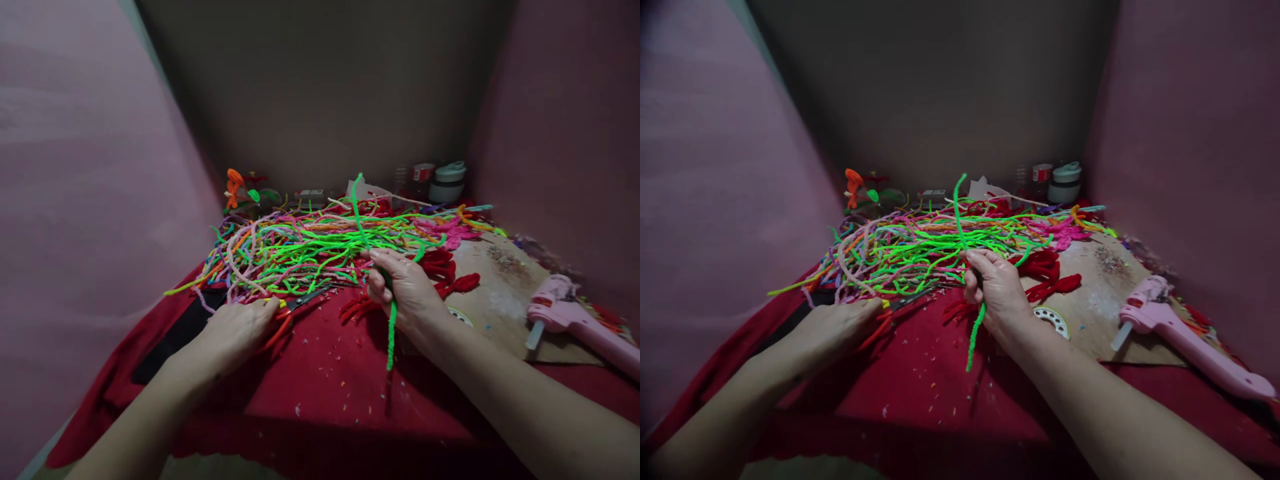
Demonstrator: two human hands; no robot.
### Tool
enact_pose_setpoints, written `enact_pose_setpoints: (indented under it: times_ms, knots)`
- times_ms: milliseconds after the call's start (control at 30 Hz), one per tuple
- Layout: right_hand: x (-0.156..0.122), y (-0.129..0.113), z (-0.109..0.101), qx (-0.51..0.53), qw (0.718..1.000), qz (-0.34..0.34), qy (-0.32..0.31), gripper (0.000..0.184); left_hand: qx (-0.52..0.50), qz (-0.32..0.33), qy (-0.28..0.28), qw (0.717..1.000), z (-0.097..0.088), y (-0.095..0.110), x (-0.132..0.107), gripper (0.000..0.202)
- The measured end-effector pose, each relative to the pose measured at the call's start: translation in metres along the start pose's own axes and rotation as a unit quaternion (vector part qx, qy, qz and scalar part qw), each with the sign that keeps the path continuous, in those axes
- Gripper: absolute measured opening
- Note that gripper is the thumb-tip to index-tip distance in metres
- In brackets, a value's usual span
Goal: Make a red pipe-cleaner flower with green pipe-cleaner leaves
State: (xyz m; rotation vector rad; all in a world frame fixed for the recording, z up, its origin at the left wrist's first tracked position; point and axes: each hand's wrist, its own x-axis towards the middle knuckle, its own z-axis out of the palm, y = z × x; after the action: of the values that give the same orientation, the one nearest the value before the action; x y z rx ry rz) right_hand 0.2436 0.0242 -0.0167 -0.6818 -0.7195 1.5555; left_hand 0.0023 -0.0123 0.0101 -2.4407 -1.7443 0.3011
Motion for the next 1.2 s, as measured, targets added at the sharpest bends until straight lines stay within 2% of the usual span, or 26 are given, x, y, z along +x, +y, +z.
enact_pose_setpoints:
  times_ms: [100, 200, 333, 433, 533, 633, 767, 867, 900, 1000, 1100, 1200]
  knots:
    - [0.003, -0.005, -0.001, 0.028, 1.0, -0.007, 0.009, 0.013, 0.005, 0.024, -0.029, 0.999, -0.007, -0.009, 0.007, 0.019]
    - [0.005, -0.009, -0.001, 0.053, 0.998, -0.007, 0.023, 0.008, -0.011, 0.041, -0.009, 0.999, -0.019, -0.005, 0.02, 0.023]
    - [0.008, -0.007, -0.004, 0.067, 0.997, 0.034, 0.03, 0.006, -0.087, 0.07, 0.091, 0.99, -0.026, 0.006, 0.058, 0.028]
    - [0.01, -0.002, -0.007, 0.068, 0.996, 0.05, 0.025, 0.007, -0.129, 0.025, 0.173, 0.976, -0.023, 0.012, 0.098, 0.023]
    - [0.011, 0.005, -0.008, 0.058, 0.997, 0.052, 0.026, 0.011, -0.127, 0.015, 0.193, 0.973, -0.014, 0.02, 0.132, 0.02]
    - [0.012, 0.011, -0.009, 0.051, 0.997, 0.05, 0.019, 0.013, -0.115, 0.014, 0.213, 0.97, -0.005, 0.029, 0.147, 0.018]
    - [0.01, 0.012, -0.009, 0.054, 0.997, 0.052, 0.007, 0.017, -0.094, 0.018, 0.258, 0.961, -0.003, 0.035, 0.142, 0.021]
    - [0.008, 0.009, -0.006, 0.059, 0.997, 0.04, 0.003, 0.02, -0.067, 0.014, 0.313, 0.947, -0.014, 0.037, 0.126, 0.026]
    - [0.006, 0.008, -0.005, 0.056, 0.998, 0.027, 0.001, 0.02, -0.039, 0.016, 0.348, 0.937, -0.018, 0.039, 0.12, 0.028]
    - [0.003, 0.008, 0.001, 0.015, 1.0, -0.014, -0.01, 0.022, 0.009, 0.06, 0.409, 0.911, -0.028, 0.054, 0.102, 0.029]
    - [0.002, 0.011, 0.003, -0.027, 0.999, -0.045, -0.009, 0.024, -0.011, 0.125, 0.398, 0.909, -0.028, 0.075, 0.089, 0.028]
    - [0.003, 0.011, 0.003, -0.031, 0.997, -0.064, 0.005, 0.028, -0.109, 0.161, 0.376, 0.906, -0.027, 0.087, 0.084, 0.024]
